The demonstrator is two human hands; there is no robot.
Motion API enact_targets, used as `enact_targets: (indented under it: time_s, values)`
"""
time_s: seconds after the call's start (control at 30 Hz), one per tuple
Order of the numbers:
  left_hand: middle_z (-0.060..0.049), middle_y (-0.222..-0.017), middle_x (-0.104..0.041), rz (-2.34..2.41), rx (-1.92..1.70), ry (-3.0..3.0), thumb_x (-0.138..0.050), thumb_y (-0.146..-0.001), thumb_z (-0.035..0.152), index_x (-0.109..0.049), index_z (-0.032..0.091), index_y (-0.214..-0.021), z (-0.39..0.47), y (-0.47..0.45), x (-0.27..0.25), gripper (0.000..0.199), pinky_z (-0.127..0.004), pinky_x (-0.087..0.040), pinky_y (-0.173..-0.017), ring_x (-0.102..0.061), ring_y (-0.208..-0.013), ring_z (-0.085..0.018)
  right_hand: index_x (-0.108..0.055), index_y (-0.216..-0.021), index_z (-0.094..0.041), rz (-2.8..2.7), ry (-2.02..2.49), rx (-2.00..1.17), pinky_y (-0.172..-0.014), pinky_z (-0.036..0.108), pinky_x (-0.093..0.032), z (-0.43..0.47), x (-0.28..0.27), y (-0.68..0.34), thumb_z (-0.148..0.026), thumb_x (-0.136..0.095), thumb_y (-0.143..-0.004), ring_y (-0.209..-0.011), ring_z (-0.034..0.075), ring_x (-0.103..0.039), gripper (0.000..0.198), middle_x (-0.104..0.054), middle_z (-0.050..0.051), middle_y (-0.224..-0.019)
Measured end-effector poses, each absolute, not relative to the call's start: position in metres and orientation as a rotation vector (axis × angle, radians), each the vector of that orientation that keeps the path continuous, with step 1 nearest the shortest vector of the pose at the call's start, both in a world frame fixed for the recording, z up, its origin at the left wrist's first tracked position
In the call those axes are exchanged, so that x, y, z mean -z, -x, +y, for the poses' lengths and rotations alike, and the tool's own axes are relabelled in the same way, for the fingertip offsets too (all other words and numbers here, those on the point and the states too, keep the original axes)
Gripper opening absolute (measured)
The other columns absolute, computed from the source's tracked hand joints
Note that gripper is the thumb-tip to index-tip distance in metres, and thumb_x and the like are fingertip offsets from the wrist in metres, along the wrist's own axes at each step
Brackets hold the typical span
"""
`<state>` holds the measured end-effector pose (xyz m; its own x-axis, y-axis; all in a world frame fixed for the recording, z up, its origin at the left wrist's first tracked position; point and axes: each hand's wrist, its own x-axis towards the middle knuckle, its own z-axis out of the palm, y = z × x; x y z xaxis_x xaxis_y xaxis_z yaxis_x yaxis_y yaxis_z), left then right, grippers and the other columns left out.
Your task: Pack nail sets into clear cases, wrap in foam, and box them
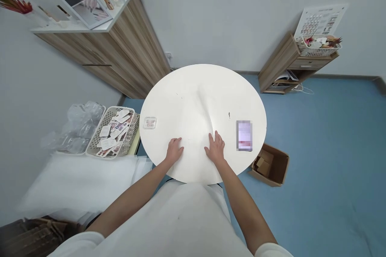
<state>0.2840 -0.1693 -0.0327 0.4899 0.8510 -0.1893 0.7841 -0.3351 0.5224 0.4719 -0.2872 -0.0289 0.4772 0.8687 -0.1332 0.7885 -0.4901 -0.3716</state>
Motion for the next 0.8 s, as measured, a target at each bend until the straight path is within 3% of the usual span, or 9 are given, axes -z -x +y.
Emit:
enact_targets:
  time_s: [0.13, 0.27, 0.8]
  values:
    - [-0.012, -0.132, -0.035, 1.390, -0.111, -2.396, -0.049, -0.075, 0.025, -0.044, 0.022, -0.119, -0.179, -0.281, 0.025, 0.045, -0.047, -0.030, -0.092, -0.030, -0.120, -0.030, -0.029, -0.128, -0.022, -1.709, 2.330, -0.456, -0.096, 0.048, -0.017, -0.295, 0.027, -0.468, -0.040, -0.045, -0.076, -0.128, 0.028, -0.015, 0.058, -0.018, 0.011, -0.141]
    - [-0.009, -0.135, -0.033, 1.247, 0.048, -2.525, -0.043, -0.078, 0.027, -0.044, 0.023, -0.119, -0.184, -0.275, 0.019, 0.041, -0.047, -0.025, -0.094, -0.024, -0.125, -0.029, -0.032, -0.127, -0.021, -1.771, 2.334, -0.520, -0.095, 0.049, -0.016, -0.301, 0.032, -0.468, -0.040, -0.042, -0.077, -0.128, 0.027, -0.017, 0.054, -0.024, 0.011, -0.139]
    - [-0.012, -0.137, -0.028, 1.215, -0.038, -2.413, -0.043, -0.078, 0.032, -0.039, 0.021, -0.124, -0.172, -0.256, 0.026, 0.047, -0.048, -0.023, -0.095, -0.021, -0.126, -0.030, -0.029, -0.128, -0.021, -1.549, 2.361, -0.399, -0.094, 0.046, -0.022, -0.302, 0.020, -0.457, -0.046, -0.043, -0.076, -0.123, 0.029, -0.024, 0.060, -0.027, 0.012, -0.136]
